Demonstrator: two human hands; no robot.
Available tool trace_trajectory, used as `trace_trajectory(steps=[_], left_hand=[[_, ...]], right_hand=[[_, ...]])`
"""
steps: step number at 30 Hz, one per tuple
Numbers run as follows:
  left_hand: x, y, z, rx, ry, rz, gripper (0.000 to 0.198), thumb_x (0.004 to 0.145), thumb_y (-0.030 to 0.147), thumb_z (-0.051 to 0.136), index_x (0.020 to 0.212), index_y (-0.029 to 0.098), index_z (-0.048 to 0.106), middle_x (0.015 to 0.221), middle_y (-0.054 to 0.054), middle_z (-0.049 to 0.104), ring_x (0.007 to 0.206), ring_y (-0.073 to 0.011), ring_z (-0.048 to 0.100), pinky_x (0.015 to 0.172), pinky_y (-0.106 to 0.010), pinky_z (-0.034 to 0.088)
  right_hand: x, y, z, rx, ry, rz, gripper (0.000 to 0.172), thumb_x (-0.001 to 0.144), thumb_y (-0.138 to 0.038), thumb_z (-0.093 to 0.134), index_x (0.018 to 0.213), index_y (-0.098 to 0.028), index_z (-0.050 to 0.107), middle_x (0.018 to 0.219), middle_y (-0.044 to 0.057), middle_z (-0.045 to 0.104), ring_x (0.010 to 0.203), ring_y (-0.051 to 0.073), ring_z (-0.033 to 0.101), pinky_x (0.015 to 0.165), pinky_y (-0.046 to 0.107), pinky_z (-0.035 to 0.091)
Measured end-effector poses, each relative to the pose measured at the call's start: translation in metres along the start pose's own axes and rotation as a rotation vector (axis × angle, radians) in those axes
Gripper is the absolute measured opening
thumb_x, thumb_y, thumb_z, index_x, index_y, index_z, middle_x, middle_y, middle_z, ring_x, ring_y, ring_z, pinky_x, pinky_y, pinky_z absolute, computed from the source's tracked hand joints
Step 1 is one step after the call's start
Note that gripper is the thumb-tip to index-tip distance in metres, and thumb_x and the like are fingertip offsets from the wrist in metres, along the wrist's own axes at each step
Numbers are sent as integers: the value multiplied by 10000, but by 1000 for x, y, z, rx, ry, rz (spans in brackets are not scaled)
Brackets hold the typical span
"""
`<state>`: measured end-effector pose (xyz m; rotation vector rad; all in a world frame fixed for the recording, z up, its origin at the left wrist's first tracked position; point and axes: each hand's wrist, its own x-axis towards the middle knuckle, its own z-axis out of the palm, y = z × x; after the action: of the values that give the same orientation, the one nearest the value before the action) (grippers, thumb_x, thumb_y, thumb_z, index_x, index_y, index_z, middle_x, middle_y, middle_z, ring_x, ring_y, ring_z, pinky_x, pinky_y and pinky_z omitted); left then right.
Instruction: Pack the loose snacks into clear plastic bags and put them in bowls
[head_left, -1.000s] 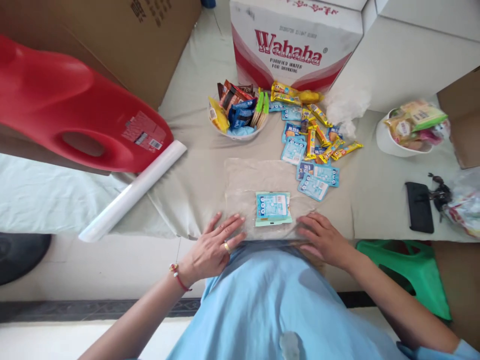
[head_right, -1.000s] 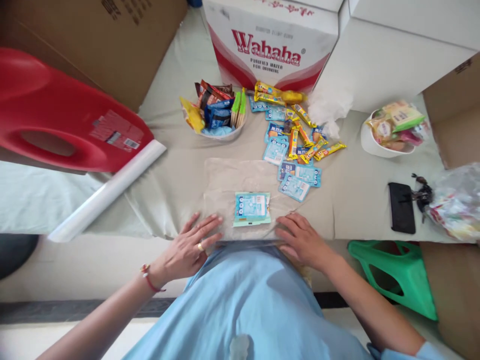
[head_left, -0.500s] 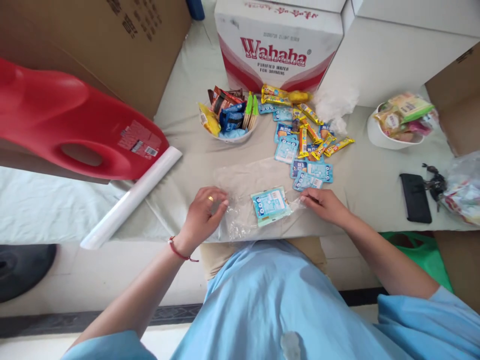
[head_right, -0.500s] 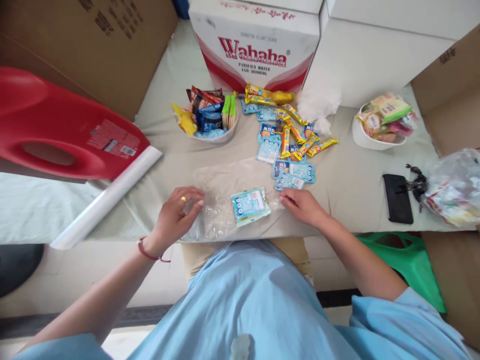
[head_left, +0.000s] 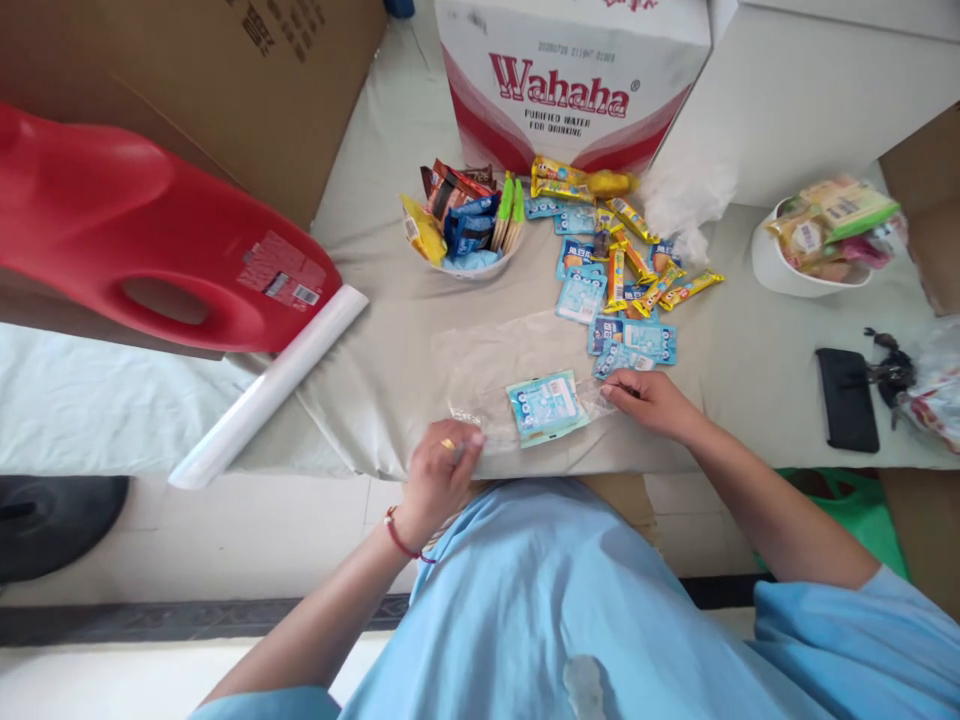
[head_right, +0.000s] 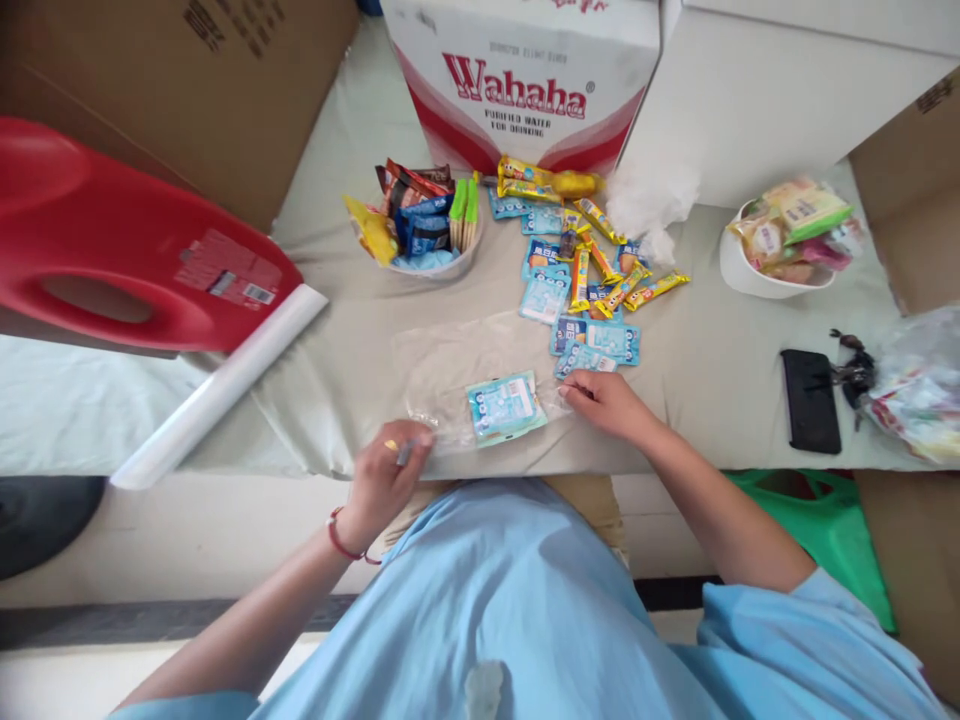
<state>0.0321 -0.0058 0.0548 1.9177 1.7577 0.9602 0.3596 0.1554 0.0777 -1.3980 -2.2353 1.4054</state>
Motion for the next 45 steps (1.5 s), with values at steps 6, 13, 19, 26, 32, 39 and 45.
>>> trace_trajectory(steps=[6, 13, 19, 26, 32, 39, 45], left_hand=[[27, -8, 6, 183, 83, -428, 219, 930, 417, 607, 852, 219, 659, 843, -63, 668, 924, -277, 632, 892, -443, 506], [15, -3, -15, 292, 548, -357, 276, 853, 211, 638, 1127, 185, 648, 1114, -124, 616, 1116, -300, 606, 1009, -512, 475], [10, 63, -9, 183, 222, 463, 311, 902, 107, 585, 1159, 246, 693, 1066, -53, 772, 1089, -221, 703, 1004, -399, 491], [45, 51, 64, 355, -188, 224, 506, 1092, 361, 423, 1575, 217, 480, 1655, -120, 477, 1545, -292, 435, 1320, -621, 116], [41, 42, 66, 335, -255, 163, 572, 1100, 396, 382, 1654, 261, 344, 1717, -101, 364, 1597, -284, 347, 1323, -665, 12], [40, 37, 68, 230, -185, 151, 573, 1106, 337, 331, 1654, 173, 294, 1694, -155, 403, 1600, -248, 346, 1342, -591, 49], [40, 35, 64, 202, -178, 175, 448, 1098, 278, 339, 1501, 174, 503, 1661, -157, 463, 1587, -247, 360, 1322, -597, 145]], right_hand=[[1, -10, -1, -323, 20, 50, 360, 999, -461, 469, 824, -196, 638, 713, 27, 653, 661, 178, 559, 622, 275, 306], [0, -25, 3, -716, 19, 146, 324, 1049, -383, 458, 951, -199, 705, 920, 100, 781, 788, 227, 661, 618, 301, 235], [8, -24, -3, -595, 37, 9, 319, 1038, -371, 471, 907, -201, 706, 908, 90, 764, 839, 225, 667, 658, 286, 303], [16, -3, -28, -123, 4, 2, 460, 953, -616, 564, 794, -197, 667, 643, -14, 566, 607, 146, 477, 598, 269, 317], [-4, 4, -36, 253, 54, 115, 559, 811, -672, 745, 1134, -221, 678, 855, 10, 658, 705, 156, 556, 630, 273, 409], [-13, 26, -51, 226, 40, 206, 556, 739, -655, 802, 1051, -204, 704, 800, 21, 684, 730, 184, 604, 693, 313, 461], [34, -18, -65, -185, 202, -32, 365, 957, -496, 600, 1107, -187, 726, 855, 50, 706, 739, 200, 608, 718, 327, 465]])
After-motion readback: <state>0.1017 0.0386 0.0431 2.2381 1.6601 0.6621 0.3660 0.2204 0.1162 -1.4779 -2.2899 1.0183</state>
